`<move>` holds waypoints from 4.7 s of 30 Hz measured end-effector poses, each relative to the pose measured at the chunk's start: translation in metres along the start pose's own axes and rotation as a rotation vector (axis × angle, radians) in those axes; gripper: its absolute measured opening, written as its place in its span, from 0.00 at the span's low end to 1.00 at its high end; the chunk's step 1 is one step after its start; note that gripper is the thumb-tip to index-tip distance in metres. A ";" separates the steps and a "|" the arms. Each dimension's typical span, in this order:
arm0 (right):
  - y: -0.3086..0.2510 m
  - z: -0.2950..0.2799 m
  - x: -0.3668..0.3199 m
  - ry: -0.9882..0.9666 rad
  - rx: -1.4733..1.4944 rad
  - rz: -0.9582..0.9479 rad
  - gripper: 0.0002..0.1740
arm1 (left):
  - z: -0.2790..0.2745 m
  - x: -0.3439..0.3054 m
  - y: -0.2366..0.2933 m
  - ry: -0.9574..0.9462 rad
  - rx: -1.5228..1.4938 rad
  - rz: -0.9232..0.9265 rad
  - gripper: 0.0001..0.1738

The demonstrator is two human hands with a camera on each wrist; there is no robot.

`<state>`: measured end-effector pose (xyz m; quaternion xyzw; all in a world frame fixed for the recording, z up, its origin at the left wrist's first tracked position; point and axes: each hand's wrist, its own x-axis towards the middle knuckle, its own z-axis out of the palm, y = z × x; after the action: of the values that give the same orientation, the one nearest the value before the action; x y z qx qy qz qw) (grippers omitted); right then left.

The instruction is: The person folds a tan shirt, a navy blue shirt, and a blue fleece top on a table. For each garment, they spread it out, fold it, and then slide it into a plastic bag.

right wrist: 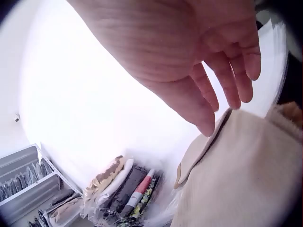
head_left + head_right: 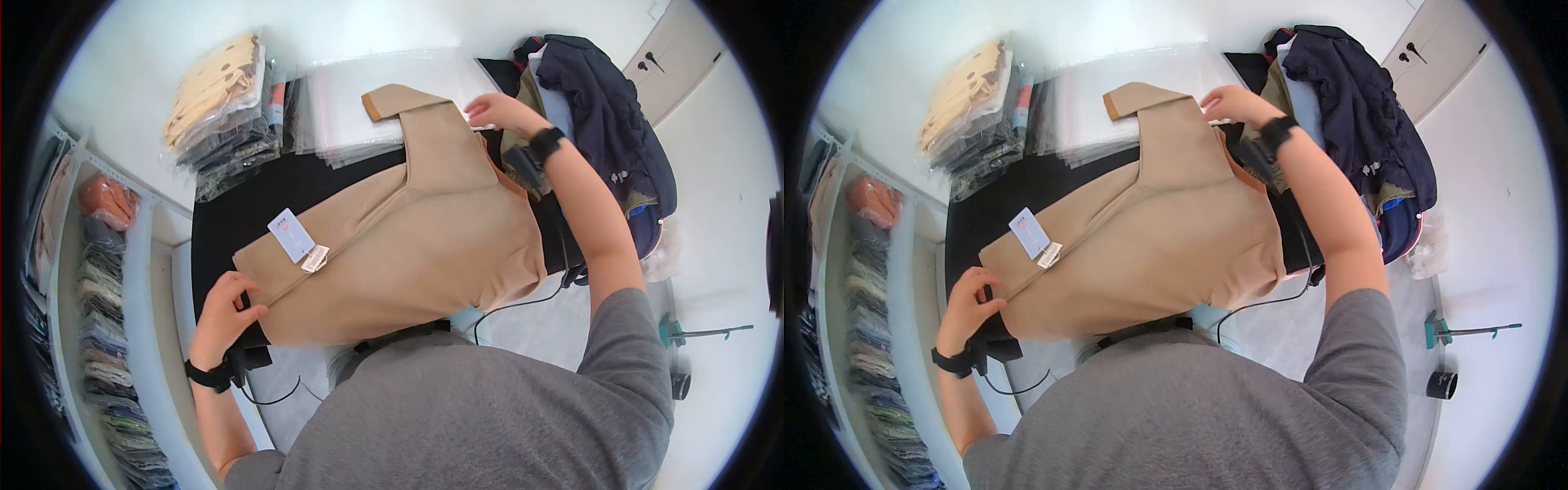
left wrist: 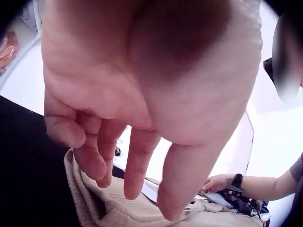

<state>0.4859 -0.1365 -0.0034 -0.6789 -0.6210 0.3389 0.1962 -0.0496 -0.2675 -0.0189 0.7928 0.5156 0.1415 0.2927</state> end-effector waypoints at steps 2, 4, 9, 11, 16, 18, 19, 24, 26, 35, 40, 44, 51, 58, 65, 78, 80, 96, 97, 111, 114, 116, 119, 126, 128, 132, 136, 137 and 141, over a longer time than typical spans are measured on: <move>-0.003 0.016 0.031 0.008 0.025 -0.034 0.28 | 0.005 0.001 0.007 0.008 0.008 0.063 0.19; -0.005 0.034 0.063 0.132 -0.259 -0.008 0.37 | 0.010 0.000 0.006 -0.003 -0.015 0.107 0.20; -0.009 0.054 0.086 0.224 -0.537 0.039 0.30 | 0.006 -0.006 0.023 0.033 -0.055 0.080 0.14; -0.004 0.043 0.093 0.069 -0.528 -0.078 0.19 | 0.001 -0.010 0.036 0.051 -0.074 0.056 0.13; 0.003 0.026 0.087 0.176 -0.404 -0.168 0.12 | -0.001 0.003 0.071 0.163 -0.057 0.259 0.12; -0.001 0.024 0.078 0.170 -0.365 -0.210 0.12 | 0.004 0.020 0.084 0.149 -0.070 0.350 0.12; -0.011 0.025 0.068 0.165 -0.321 -0.263 0.12 | 0.006 0.026 0.092 0.140 -0.074 0.436 0.11; -0.023 0.057 0.066 -0.144 0.522 0.066 0.36 | 0.023 0.050 0.123 0.083 -0.099 0.577 0.12; -0.022 0.069 0.078 -0.134 0.619 0.161 0.32 | 0.028 0.051 0.127 0.078 -0.108 0.624 0.13; -0.087 0.071 -0.026 0.080 0.692 -0.247 0.28 | 0.035 0.053 0.126 0.223 -0.106 0.547 0.29; -0.108 0.096 -0.141 -0.222 0.617 -0.491 0.34 | 0.065 0.070 0.158 0.516 0.025 0.511 0.47; -0.108 0.094 -0.190 -0.497 0.406 -0.571 0.30 | 0.106 0.082 0.155 0.507 -0.062 0.535 0.37; -0.003 0.028 -0.103 0.027 0.012 -0.431 0.18 | 0.089 0.055 0.149 0.156 -0.017 0.525 0.22; 0.051 0.014 -0.026 -0.326 0.106 -0.271 0.28 | 0.053 0.021 0.176 -0.087 -0.319 0.435 0.18; 0.059 0.007 -0.003 -0.464 0.085 -0.059 0.30 | 0.026 0.013 0.109 0.011 -0.779 0.036 0.13; 0.062 0.016 0.002 -0.318 0.164 0.020 0.09 | 0.019 0.022 0.023 0.348 -0.593 -0.155 0.19; 0.063 0.017 0.004 -0.324 0.152 0.028 0.09 | 0.015 0.026 0.020 0.434 -0.655 -0.149 0.19; 0.065 0.021 0.001 -0.286 0.228 0.015 0.05 | 0.025 0.045 -0.048 0.281 0.083 -0.200 0.23; 0.061 0.020 0.000 -0.274 0.226 0.016 0.05 | 0.025 0.045 -0.046 0.282 0.071 -0.210 0.22; 0.015 0.034 0.006 -0.121 -0.562 -0.094 0.18 | 0.018 0.056 -0.040 0.230 0.049 -0.238 0.16; 0.019 0.032 0.008 -0.098 -0.671 -0.245 0.17 | 0.016 0.055 -0.039 0.196 0.076 -0.221 0.15; 0.021 0.026 0.001 -0.098 -0.574 -0.275 0.17 | 0.014 0.052 -0.034 0.186 0.085 -0.222 0.14; 0.014 0.009 -0.014 -0.090 -0.427 -0.352 0.18 | 0.010 0.046 -0.033 0.301 -0.019 -0.160 0.12; -0.026 -0.039 -0.022 -0.025 -0.210 -0.320 0.13 | -0.034 0.074 -0.015 0.447 -0.051 -0.062 0.12; -0.026 -0.044 -0.012 -0.014 -0.260 -0.334 0.13 | -0.040 0.093 -0.017 0.458 -0.002 -0.049 0.12; -0.003 -0.032 0.018 -0.019 -0.359 -0.296 0.14 | -0.033 0.134 -0.038 0.449 0.157 -0.010 0.15; 0.036 0.004 0.037 -0.068 -0.499 -0.214 0.21 | -0.001 0.161 -0.072 0.187 0.277 -0.124 0.20; 0.045 0.006 0.039 -0.078 -0.495 -0.211 0.21 | 0.002 0.161 -0.077 0.178 0.277 -0.131 0.20; 0.041 0.006 0.008 0.134 -0.544 -0.236 0.29 | 0.003 0.143 -0.092 0.427 0.288 -0.024 0.31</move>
<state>0.5110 -0.1363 -0.0376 -0.6503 -0.7495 0.0895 0.0855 -0.0542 -0.1125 -0.0881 0.7724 0.5897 0.2272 0.0631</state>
